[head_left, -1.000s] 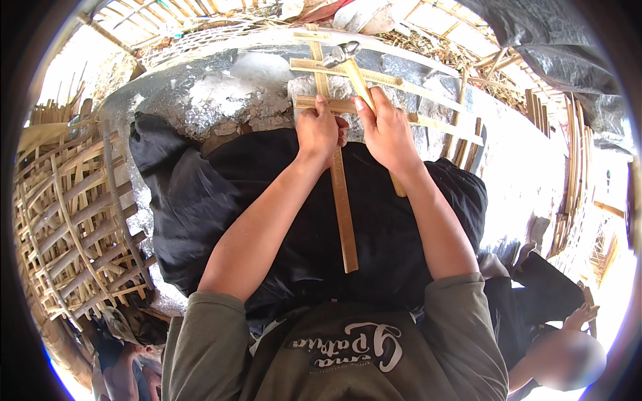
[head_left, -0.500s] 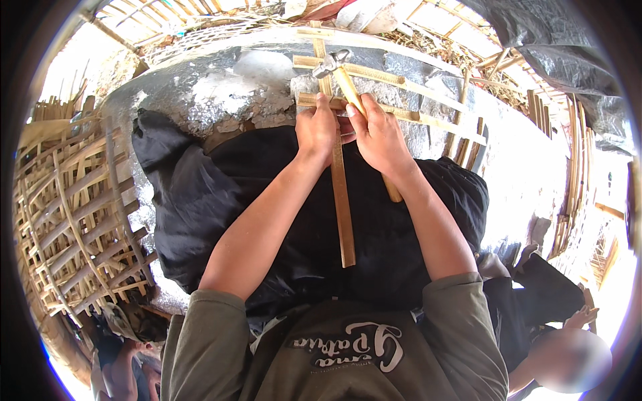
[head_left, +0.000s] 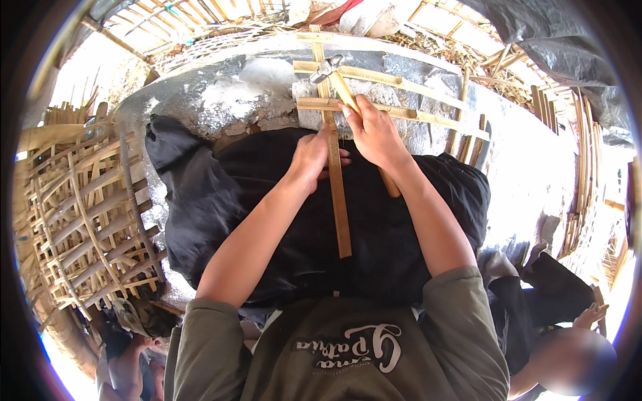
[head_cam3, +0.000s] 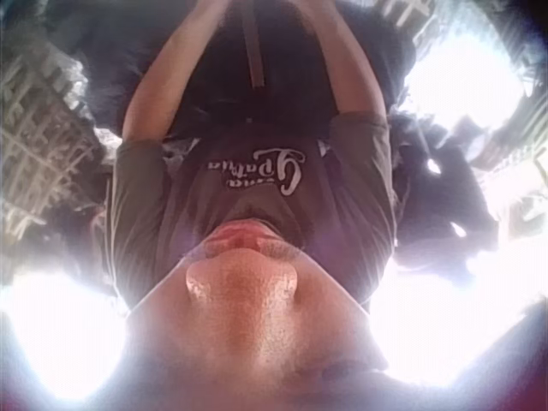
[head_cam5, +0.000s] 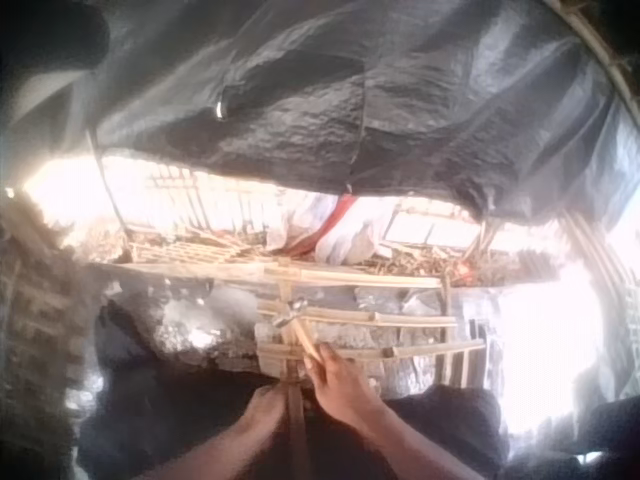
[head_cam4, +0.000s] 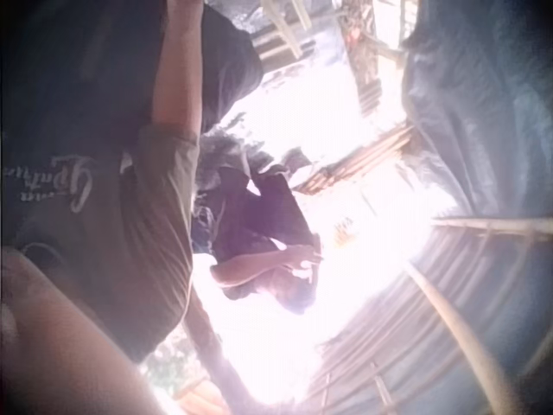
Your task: The person assembles a bamboo structure by positioning thin bamboo strips and securing them with a hammer and nails. They repeatedly adjust the strips and hammer them into place on a partially built frame.
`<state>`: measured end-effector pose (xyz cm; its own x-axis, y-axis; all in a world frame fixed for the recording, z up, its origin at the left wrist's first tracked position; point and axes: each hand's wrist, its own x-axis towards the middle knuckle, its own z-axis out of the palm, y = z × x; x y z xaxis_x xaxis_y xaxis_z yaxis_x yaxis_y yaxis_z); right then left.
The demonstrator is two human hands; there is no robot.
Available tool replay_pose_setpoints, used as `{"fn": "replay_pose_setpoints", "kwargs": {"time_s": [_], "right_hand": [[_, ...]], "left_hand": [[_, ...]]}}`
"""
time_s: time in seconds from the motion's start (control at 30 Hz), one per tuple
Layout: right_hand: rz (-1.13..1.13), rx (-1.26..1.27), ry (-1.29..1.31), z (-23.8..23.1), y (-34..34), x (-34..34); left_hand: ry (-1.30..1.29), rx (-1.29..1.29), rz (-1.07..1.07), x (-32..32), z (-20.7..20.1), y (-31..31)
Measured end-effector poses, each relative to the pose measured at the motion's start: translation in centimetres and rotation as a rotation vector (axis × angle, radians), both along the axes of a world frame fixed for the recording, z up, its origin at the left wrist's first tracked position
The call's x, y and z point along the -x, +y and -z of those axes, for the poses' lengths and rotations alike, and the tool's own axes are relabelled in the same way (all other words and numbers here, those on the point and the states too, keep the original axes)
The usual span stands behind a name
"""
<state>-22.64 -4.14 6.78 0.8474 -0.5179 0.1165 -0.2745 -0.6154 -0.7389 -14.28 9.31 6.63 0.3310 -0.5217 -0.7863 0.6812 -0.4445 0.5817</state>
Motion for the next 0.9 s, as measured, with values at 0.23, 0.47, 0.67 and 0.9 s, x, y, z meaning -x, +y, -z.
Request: {"fn": "replay_pose_setpoints", "kwargs": {"time_s": [0.23,0.47,0.67,0.9], "right_hand": [[-0.004,-0.025,0.09,-0.7,0.2,0.0],[-0.026,0.01,0.082,-0.5,0.3,-0.1],[-0.026,0.008,0.055,-0.4,0.0,0.1],[-0.023,-0.015,0.129,-1.0,0.3,0.1]], "left_hand": [[-0.363,-0.067,-0.198,-0.5,0.7,-0.7],[-0.934,-0.372,-0.078,-3.5,3.7,-0.9],[-0.324,-0.076,-0.218,-3.0,1.1,-0.7],[-0.57,-0.271,-0.054,-3.7,1.3,-1.8]]}}
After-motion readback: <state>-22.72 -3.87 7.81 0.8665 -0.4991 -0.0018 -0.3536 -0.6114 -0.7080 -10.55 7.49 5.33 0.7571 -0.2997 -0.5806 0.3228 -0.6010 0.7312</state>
